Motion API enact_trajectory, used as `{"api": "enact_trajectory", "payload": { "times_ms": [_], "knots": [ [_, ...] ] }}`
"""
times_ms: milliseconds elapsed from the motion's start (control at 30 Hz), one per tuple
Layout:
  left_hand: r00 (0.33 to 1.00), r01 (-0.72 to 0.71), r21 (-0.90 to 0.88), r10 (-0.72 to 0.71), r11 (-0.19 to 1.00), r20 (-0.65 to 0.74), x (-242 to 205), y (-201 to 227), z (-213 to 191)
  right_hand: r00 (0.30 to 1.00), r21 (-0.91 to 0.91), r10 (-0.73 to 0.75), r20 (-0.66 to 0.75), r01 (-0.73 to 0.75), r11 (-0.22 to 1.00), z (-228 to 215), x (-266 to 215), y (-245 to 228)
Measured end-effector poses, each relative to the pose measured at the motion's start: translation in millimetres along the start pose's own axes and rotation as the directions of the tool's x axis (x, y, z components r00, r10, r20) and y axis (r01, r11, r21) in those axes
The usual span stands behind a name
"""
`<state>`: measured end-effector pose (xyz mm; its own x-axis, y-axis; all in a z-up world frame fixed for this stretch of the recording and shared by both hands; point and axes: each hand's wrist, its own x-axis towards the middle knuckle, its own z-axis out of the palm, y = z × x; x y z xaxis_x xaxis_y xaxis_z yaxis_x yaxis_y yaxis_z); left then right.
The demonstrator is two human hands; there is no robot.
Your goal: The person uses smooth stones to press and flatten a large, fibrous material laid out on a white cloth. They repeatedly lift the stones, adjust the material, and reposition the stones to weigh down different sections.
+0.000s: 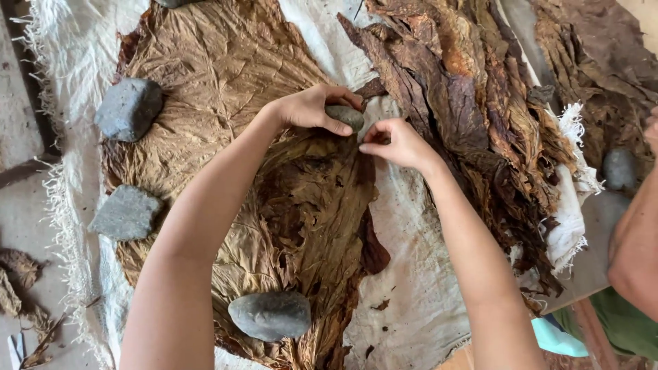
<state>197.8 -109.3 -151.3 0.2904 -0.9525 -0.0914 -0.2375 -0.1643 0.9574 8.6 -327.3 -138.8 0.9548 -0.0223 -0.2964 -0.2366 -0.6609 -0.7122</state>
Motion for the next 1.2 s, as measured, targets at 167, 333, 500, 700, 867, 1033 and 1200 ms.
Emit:
{"api": "enact_trajectory", "payload": {
  "times_ms": [167,333,500,700,867,1033,1200],
  "knots": [
    [0.997,0.047,-0.103,-0.041,0.994,0.059,-3,14,5,0.996,0.239,0.065,0.061,-0.077,0.968,-4,22,19],
    [0.989,0.038,0.072,-0.047,0.997,0.137,-13,14,11,0.992,0.185,0.123,0.005,-0.122,0.975,3,61,57],
    [0.982,0.065,0.267,-0.109,0.962,0.155,-8,14,34,0.98,0.109,0.129,-0.152,-0.113,0.988,-3,65,55],
    [0.998,0.024,0.637,-0.052,0.77,0.025,-48,31,48,0.814,-0.239,-0.31,-0.492,0.216,0.947,16,3,-26],
    [0.936,0.348,0.775,-0.144,0.527,-0.322,-116,41,58,0.518,-0.294,-0.831,-0.203,0.778,0.556,99,-89,-28],
    [0.922,0.34,0.736,-0.051,0.585,-0.385,-139,27,80,0.418,-0.408,-0.908,-0.004,0.828,0.383,138,-143,27],
    [0.901,0.2,0.751,0.183,0.629,-0.393,-133,26,106,0.339,-0.518,-0.94,0.038,0.811,0.272,137,-165,24]
  ]
}}
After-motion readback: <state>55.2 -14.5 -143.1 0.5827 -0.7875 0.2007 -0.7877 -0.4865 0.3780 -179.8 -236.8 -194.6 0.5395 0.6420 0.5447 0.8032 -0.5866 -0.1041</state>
